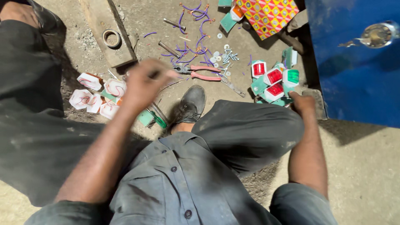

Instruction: The person assembles small electronic components by hand, using pliers to strip and twist wires, and a hammer to secure parts. They handle multiple small green and red plastic units, attaching wires and fastening them together.

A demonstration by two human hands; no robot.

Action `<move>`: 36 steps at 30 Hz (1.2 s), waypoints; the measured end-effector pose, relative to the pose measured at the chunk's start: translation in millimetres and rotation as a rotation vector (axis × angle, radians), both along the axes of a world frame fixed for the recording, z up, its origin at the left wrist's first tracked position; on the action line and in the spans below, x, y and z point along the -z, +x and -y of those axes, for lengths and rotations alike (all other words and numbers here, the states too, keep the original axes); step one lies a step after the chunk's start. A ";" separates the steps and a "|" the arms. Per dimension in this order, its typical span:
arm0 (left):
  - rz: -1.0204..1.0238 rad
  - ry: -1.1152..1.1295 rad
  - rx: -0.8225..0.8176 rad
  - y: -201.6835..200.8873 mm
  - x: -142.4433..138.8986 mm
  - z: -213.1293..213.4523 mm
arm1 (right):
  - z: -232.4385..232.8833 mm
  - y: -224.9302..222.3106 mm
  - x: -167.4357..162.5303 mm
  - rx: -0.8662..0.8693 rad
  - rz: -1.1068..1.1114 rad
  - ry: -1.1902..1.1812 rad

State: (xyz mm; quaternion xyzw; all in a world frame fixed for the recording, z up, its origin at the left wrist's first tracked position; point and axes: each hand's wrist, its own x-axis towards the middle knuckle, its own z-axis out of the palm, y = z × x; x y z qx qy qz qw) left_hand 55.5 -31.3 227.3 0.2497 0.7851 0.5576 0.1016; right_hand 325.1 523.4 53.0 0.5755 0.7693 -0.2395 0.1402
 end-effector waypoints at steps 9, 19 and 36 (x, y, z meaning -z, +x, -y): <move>0.001 0.154 0.654 105.5 -159.5 -109.7 | 37.2 -128.7 -76.7 -0.663 0.298 0.255; 0.130 -0.015 0.585 27.2 -109.3 -94.2 | 141.2 -327.4 54.5 -0.960 -0.010 0.305; 0.427 -0.270 -0.203 -43.8 171.5 -9.0 | 168.6 -308.5 -24.2 -0.314 -0.478 -0.885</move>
